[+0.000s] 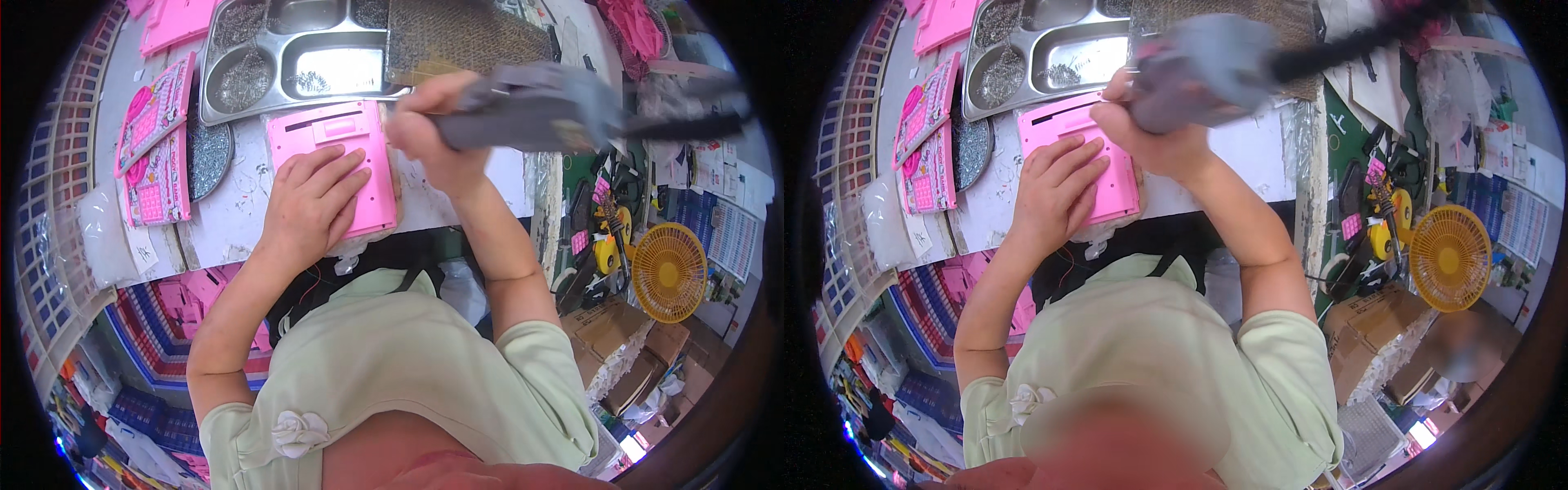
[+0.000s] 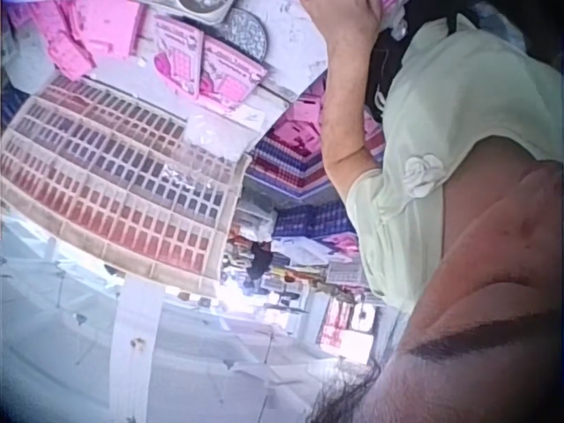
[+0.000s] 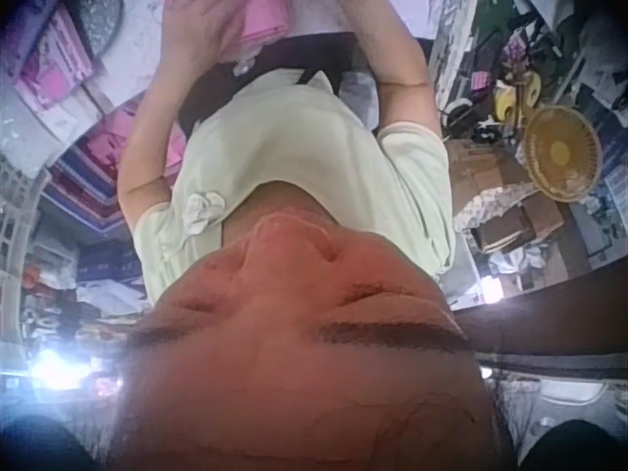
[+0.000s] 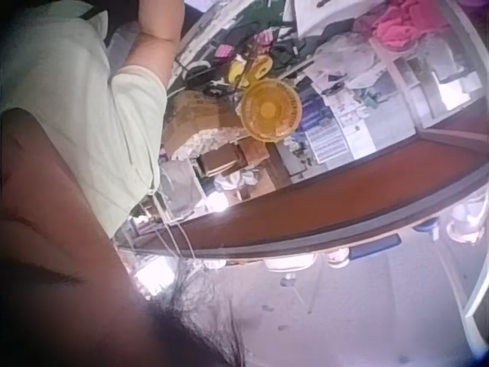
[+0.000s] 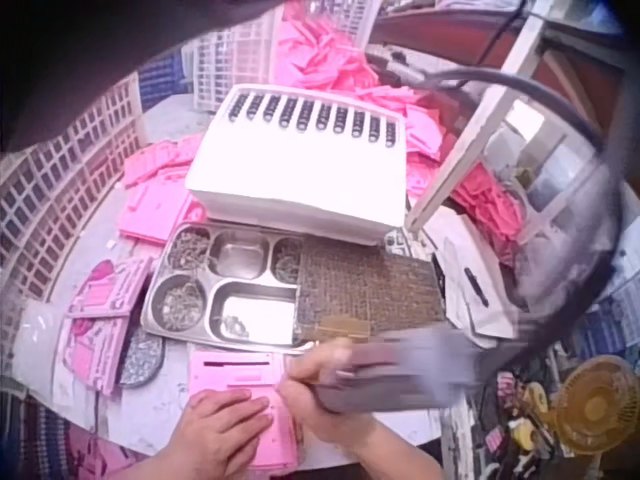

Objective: Soldering wires and assembling internal components of a pink electronic toy on a factory workbench.

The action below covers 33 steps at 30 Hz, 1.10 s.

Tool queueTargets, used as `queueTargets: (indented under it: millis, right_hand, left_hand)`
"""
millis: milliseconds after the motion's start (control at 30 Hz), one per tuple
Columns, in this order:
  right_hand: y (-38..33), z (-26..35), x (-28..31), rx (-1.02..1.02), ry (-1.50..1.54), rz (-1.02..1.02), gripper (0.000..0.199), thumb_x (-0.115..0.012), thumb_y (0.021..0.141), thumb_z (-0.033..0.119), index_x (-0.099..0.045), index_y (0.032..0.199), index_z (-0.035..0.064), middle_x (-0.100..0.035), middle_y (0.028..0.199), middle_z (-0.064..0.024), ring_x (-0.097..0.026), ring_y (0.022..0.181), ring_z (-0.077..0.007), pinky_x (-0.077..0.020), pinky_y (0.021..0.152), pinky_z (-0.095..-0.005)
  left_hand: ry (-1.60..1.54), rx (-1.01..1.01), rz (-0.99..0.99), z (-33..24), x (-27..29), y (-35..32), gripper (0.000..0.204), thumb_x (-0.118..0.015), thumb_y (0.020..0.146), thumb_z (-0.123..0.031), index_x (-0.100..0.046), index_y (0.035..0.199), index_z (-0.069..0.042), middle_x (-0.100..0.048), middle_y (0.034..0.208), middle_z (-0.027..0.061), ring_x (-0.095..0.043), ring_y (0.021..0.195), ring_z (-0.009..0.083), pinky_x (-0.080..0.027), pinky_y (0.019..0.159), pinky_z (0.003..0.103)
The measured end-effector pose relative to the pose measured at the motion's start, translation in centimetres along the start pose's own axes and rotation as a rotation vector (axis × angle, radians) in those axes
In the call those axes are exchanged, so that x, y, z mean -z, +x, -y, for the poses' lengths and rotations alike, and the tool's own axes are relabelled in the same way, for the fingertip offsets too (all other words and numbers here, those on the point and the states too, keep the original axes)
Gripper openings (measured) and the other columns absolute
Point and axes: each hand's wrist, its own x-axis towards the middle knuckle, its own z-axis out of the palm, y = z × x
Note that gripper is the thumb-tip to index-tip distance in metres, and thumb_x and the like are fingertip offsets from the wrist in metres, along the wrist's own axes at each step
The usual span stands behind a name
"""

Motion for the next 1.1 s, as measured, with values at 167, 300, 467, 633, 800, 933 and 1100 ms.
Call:
queueTargets:
  millis: [167,300,467,633,800,933,1100]
  right_hand:
    - [-3.8,2.7,0.1,-0.140,0.159,0.087,0.027,-0.068,0.094,-0.001,-0.047,0.111,0.0052,-0.059,0.075,-0.0103,-0.057,0.062,-0.0182,-0.0496,0.058,-0.0346]
    - [-4.7,2.7,0.2,-0.160,0.059,0.153,0.028,-0.069,0.093,-0.001,-0.048,0.110,0.0058,-0.057,0.074,-0.0087,-0.056,0.062,-0.0196,-0.0483,0.058,-0.0359]
    - [-3.2,4.8,-0.1,-0.159,0.395,-0.032,0.031,-0.069,0.092,0.001,-0.048,0.114,0.0060,-0.057,0.077,-0.0080,-0.056,0.063,-0.0168,-0.0474,0.057,-0.0323]
    - [0.9,6.8,1.1,0.003,0.379,0.001,0.021,-0.062,0.101,0.015,-0.052,0.118,0.0115,-0.046,0.063,-0.0026,-0.042,0.051,-0.0155,-0.0366,0.048,-0.0321]
    - [1.0,6.2,3.4,-0.014,0.554,0.000,0.033,-0.070,0.097,0.018,-0.048,0.119,0.0086,-0.047,0.065,-0.0029,-0.045,0.053,-0.0157,-0.0398,0.049,-0.0321]
    - [1.4,5.2,2.2,-0.085,0.539,-0.020,0.030,-0.069,0.097,0.017,-0.050,0.118,0.0081,-0.045,0.064,-0.0018,-0.044,0.053,-0.0139,-0.0402,0.050,-0.0312]
    - [2.2,4.1,1.1,-0.116,0.530,-0.027,0.033,-0.071,0.096,0.018,-0.050,0.118,0.0062,-0.047,0.065,-0.0020,-0.044,0.053,-0.0130,-0.0413,0.051,-0.0311]
  left_hand:
    - [-0.009,0.003,-0.018,0.2,-0.3,-0.5,0.038,-0.072,0.081,-0.012,-0.071,0.119,-0.010,-0.067,0.133,0.0050,-0.059,0.122,0.0276,-0.044,0.103,0.045]
    - [-0.077,-0.008,-0.036,0.4,-0.5,-0.2,0.037,-0.073,0.082,-0.014,-0.072,0.119,-0.010,-0.067,0.130,0.0055,-0.059,0.122,0.0282,-0.044,0.103,0.046]
    - [0.146,0.179,-0.218,2.2,1.3,2.9,0.038,-0.078,0.081,-0.027,-0.071,0.114,-0.009,-0.065,0.131,0.0080,-0.057,0.127,0.0319,-0.038,0.108,0.055]
    - [0.161,0.000,-0.189,3.8,5.1,1.9,0.040,-0.082,0.081,-0.025,-0.064,0.111,-0.007,-0.063,0.134,0.0169,-0.056,0.131,0.0338,-0.038,0.112,0.057]
    - [-0.121,0.350,-0.794,2.7,11.1,-17.4,0.043,-0.070,0.091,-0.010,-0.051,0.128,-0.002,-0.053,0.142,0.0223,-0.056,0.129,0.0333,-0.046,0.108,0.044]
    - [0.041,1.268,-0.958,3.1,5.5,-43.7,0.046,-0.058,0.103,-0.025,-0.047,0.136,0.006,-0.054,0.132,0.0177,-0.053,0.123,0.0262,-0.041,0.108,0.039]
    - [0.139,2.010,-0.736,1.9,-0.4,-60.9,0.056,-0.063,0.100,-0.028,-0.048,0.140,0.008,-0.056,0.135,0.0276,-0.052,0.129,0.0366,-0.041,0.110,0.043]
